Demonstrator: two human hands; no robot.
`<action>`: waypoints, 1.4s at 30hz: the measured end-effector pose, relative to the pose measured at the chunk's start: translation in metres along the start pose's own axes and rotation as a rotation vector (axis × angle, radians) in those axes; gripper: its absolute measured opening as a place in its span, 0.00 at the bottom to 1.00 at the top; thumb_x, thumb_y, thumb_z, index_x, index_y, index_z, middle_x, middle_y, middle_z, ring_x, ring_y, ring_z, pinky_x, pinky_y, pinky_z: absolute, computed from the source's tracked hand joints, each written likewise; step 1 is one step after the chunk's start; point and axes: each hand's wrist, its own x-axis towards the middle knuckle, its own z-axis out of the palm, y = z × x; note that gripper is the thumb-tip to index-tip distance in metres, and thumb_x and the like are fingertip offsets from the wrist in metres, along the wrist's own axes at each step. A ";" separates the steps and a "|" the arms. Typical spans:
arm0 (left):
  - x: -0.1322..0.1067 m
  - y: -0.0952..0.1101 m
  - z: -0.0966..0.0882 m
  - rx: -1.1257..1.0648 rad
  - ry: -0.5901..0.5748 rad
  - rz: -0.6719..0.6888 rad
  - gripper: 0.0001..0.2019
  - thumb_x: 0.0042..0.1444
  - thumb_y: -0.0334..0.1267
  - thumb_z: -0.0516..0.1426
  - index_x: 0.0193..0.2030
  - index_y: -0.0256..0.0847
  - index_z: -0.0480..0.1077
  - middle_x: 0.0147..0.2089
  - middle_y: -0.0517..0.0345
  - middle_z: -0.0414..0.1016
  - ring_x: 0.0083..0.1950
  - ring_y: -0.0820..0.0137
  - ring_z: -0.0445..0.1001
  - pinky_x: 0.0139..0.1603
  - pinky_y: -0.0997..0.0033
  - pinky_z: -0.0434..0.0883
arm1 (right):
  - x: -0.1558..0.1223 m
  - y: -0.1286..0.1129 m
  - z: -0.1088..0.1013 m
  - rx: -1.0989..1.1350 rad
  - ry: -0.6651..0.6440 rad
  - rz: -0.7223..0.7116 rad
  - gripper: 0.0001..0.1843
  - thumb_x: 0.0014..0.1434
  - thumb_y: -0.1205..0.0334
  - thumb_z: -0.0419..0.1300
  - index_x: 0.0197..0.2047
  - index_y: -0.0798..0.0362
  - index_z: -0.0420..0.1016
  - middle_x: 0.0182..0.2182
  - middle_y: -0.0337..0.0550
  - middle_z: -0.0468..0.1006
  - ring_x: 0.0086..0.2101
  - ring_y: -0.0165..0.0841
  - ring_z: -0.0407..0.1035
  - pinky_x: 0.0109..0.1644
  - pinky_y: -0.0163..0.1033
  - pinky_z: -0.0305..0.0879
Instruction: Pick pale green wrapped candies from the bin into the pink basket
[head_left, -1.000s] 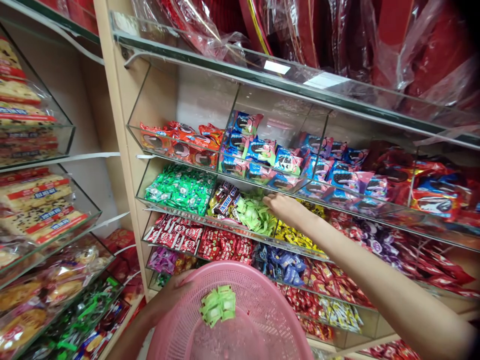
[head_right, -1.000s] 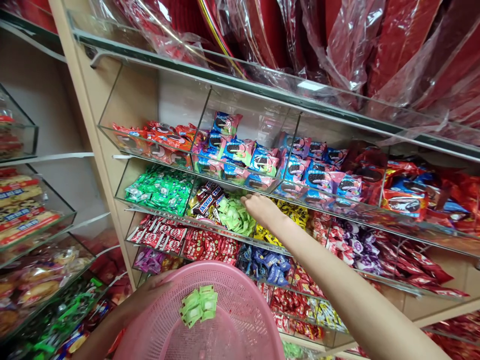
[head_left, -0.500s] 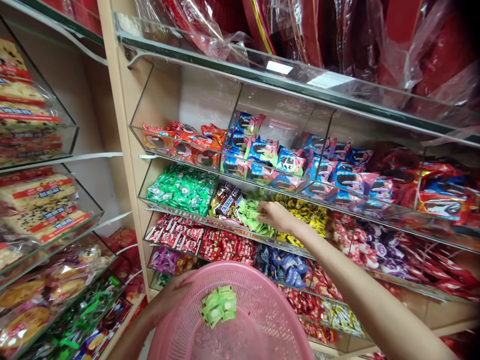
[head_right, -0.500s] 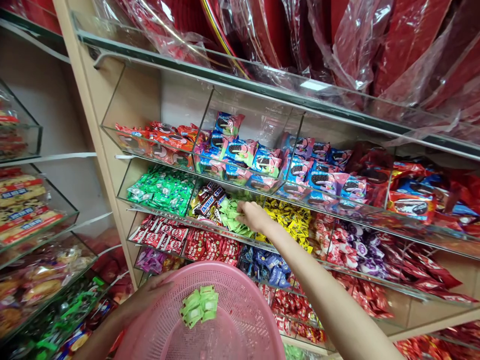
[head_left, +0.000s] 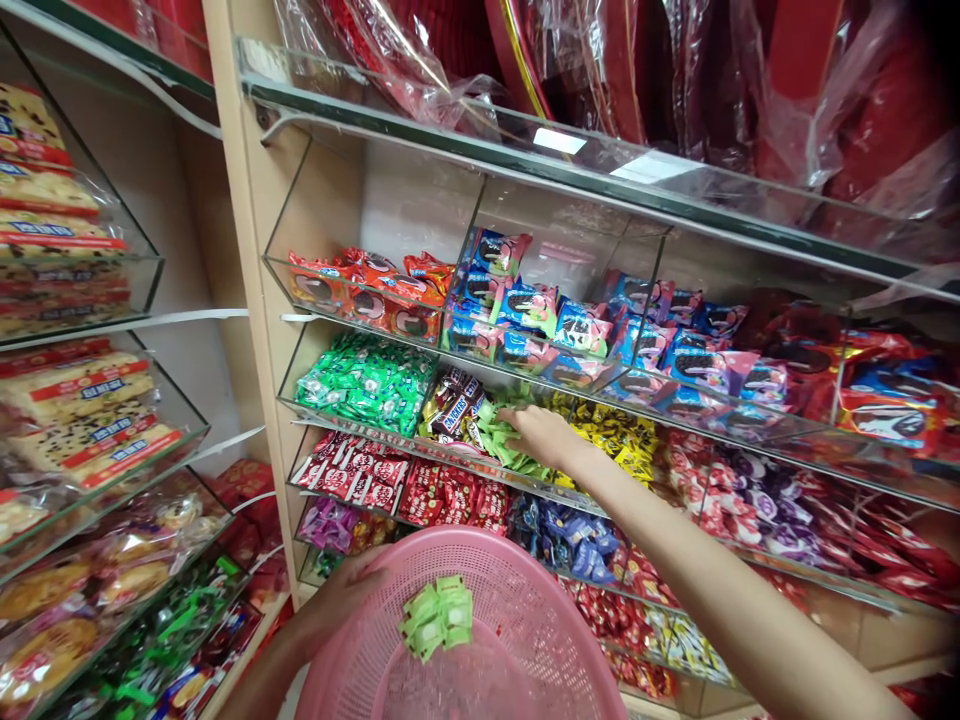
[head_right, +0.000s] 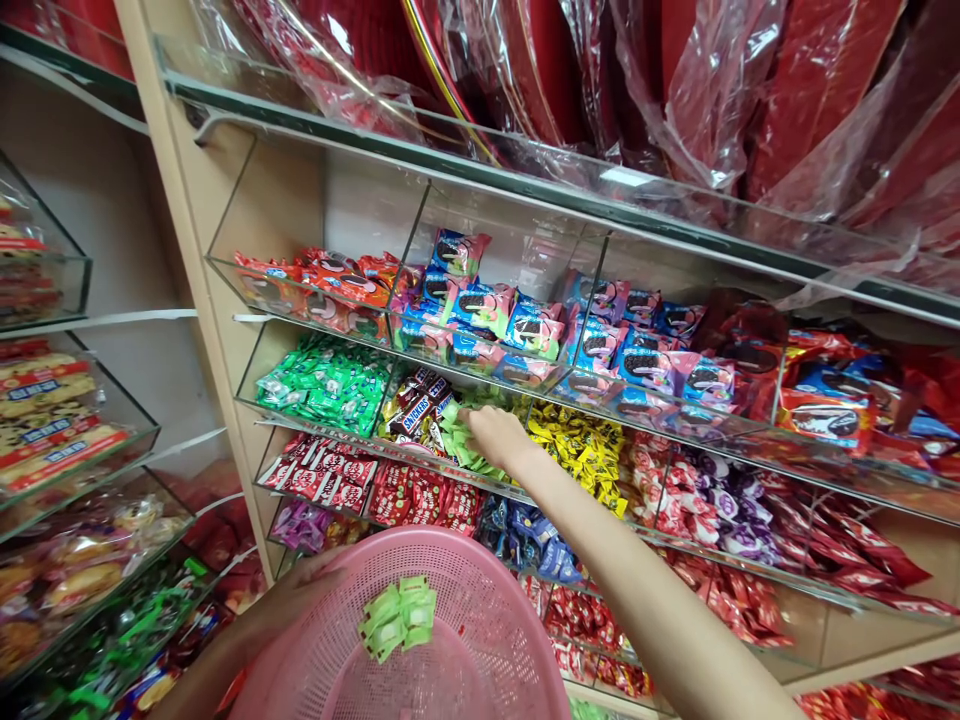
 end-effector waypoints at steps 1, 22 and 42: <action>0.000 0.000 0.000 -0.004 -0.006 0.008 0.24 0.54 0.45 0.57 0.58 0.41 0.65 0.55 0.54 0.69 0.53 0.59 0.68 0.53 0.64 0.66 | 0.001 -0.001 -0.001 -0.002 0.008 -0.004 0.20 0.57 0.61 0.57 0.53 0.51 0.65 0.44 0.50 0.73 0.45 0.40 0.68 0.41 0.38 0.62; 0.006 -0.006 -0.004 -0.034 -0.027 -0.002 0.26 0.55 0.46 0.56 0.60 0.42 0.62 0.57 0.52 0.67 0.54 0.60 0.69 0.56 0.62 0.64 | 0.007 0.014 0.013 0.212 0.003 -0.014 0.10 0.53 0.57 0.60 0.39 0.50 0.73 0.34 0.44 0.76 0.35 0.34 0.70 0.33 0.32 0.57; 0.004 -0.009 -0.008 0.093 0.051 -0.024 0.30 0.50 0.51 0.58 0.58 0.40 0.64 0.58 0.51 0.65 0.56 0.59 0.67 0.57 0.63 0.63 | -0.015 0.016 0.003 0.375 0.196 -0.056 0.12 0.53 0.63 0.58 0.42 0.55 0.72 0.33 0.44 0.75 0.32 0.31 0.67 0.35 0.34 0.56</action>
